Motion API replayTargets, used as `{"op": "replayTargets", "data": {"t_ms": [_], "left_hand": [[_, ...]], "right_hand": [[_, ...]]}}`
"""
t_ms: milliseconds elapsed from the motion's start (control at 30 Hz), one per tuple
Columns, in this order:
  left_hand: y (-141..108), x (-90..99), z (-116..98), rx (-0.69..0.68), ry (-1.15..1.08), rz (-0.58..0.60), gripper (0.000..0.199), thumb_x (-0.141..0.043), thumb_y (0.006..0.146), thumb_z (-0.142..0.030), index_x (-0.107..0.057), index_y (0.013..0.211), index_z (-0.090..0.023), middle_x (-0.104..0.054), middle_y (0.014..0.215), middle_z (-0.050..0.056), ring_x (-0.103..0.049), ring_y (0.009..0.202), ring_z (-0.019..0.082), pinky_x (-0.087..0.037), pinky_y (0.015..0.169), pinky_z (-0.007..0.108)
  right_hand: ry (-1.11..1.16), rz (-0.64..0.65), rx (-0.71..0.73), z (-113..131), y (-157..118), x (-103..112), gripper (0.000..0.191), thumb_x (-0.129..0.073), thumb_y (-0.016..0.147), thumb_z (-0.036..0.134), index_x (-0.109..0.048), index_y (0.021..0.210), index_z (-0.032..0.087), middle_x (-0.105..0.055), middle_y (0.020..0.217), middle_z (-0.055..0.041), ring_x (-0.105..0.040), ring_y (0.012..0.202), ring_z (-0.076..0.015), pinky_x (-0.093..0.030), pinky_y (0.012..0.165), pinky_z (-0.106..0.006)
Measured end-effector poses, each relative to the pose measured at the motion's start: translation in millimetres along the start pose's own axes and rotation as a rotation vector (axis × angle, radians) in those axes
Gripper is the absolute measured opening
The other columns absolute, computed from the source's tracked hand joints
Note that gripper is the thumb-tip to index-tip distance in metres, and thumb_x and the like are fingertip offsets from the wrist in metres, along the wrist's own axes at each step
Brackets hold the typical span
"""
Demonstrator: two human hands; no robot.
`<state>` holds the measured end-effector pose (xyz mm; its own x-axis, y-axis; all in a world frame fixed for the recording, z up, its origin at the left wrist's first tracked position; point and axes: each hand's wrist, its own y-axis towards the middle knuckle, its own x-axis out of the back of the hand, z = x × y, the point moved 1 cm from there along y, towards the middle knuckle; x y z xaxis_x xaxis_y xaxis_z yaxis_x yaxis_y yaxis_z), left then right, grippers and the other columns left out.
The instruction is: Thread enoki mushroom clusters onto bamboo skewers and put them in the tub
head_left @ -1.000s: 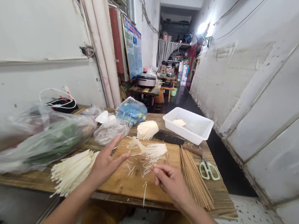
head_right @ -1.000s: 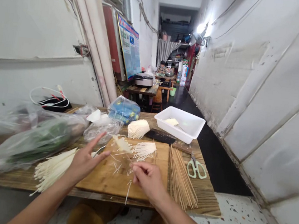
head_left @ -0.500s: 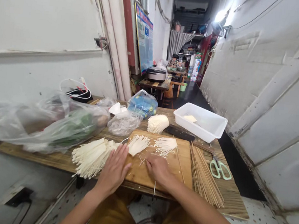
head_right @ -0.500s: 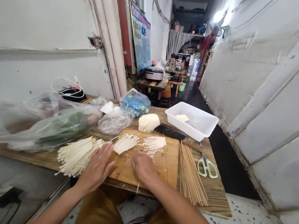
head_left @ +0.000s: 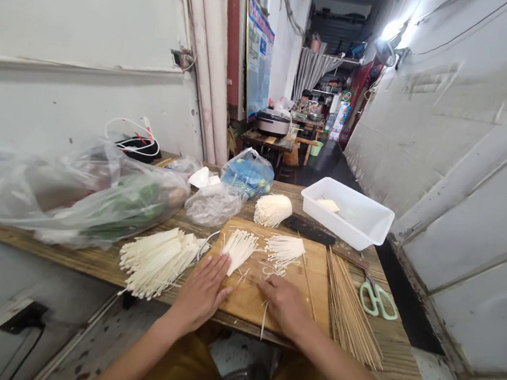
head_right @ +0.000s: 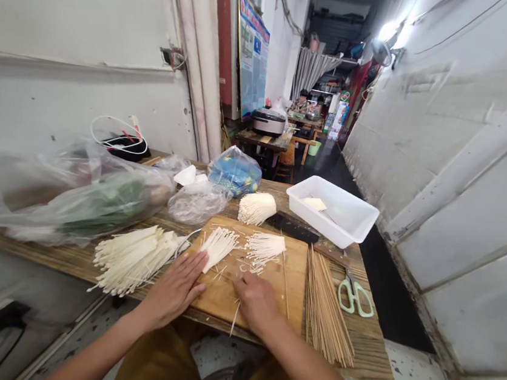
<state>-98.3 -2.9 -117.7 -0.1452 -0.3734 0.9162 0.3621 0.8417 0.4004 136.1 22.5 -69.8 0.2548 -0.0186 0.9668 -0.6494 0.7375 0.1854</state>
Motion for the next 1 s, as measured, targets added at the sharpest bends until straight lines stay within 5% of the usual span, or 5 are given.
{"op": "replayTargets", "data": {"t_ms": [367,467,600,800,1000], "left_hand": [[1.7,1.8,-1.9,0.018,-0.070,0.083,0.062,-0.037,0.093,-0.040,-0.022,0.146,-0.011,-0.039,0.146,0.017,-0.033,0.137,0.025,-0.026,0.113,0.047],[2.8,15.2,6.2,0.082,-0.203,0.107,0.060,-0.029,0.096,-0.035,-0.007,0.149,-0.016,-0.032,0.150,0.014,-0.028,0.139,0.022,-0.025,0.114,0.048],[2.6,36.5,16.6,0.234,-0.287,-0.008,0.058,-0.020,0.097,-0.030,0.008,0.148,-0.023,-0.012,0.156,0.009,-0.012,0.143,0.022,-0.018,0.115,0.049],[-2.1,23.1,1.8,-0.013,-0.098,0.094,0.063,-0.033,0.095,-0.036,-0.004,0.149,-0.018,-0.030,0.151,0.012,-0.026,0.140,0.023,-0.023,0.114,0.046],[-4.0,10.4,0.8,-0.059,-0.015,0.087,0.062,-0.036,0.095,-0.036,-0.011,0.148,-0.014,-0.036,0.148,0.013,-0.030,0.138,0.022,-0.025,0.113,0.046]], "right_hand": [[0.058,0.037,0.054,3.7,14.3,-10.9,0.023,-0.043,0.088,0.010,-0.063,0.097,0.017,-0.063,0.081,-0.0038,-0.055,0.068,-0.0152,-0.036,0.059,-0.023],[0.057,0.040,0.042,3.7,13.6,-10.5,0.022,-0.045,0.086,0.007,-0.062,0.093,0.018,-0.061,0.079,-0.0025,-0.053,0.066,-0.0146,-0.035,0.058,-0.023],[0.059,0.030,0.018,3.3,11.8,-11.1,0.019,-0.046,0.085,0.005,-0.061,0.085,0.017,-0.058,0.076,-0.0013,-0.050,0.061,-0.0134,-0.031,0.055,-0.023],[0.075,-0.008,0.014,2.8,10.9,-13.0,0.017,-0.045,0.089,0.009,-0.060,0.086,0.017,-0.058,0.078,-0.0017,-0.050,0.062,-0.0127,-0.032,0.056,-0.022],[0.091,-0.041,0.046,1.7,11.6,-17.4,0.019,-0.045,0.088,0.007,-0.061,0.086,0.017,-0.060,0.077,-0.0026,-0.053,0.065,-0.0139,-0.035,0.058,-0.023]]}}
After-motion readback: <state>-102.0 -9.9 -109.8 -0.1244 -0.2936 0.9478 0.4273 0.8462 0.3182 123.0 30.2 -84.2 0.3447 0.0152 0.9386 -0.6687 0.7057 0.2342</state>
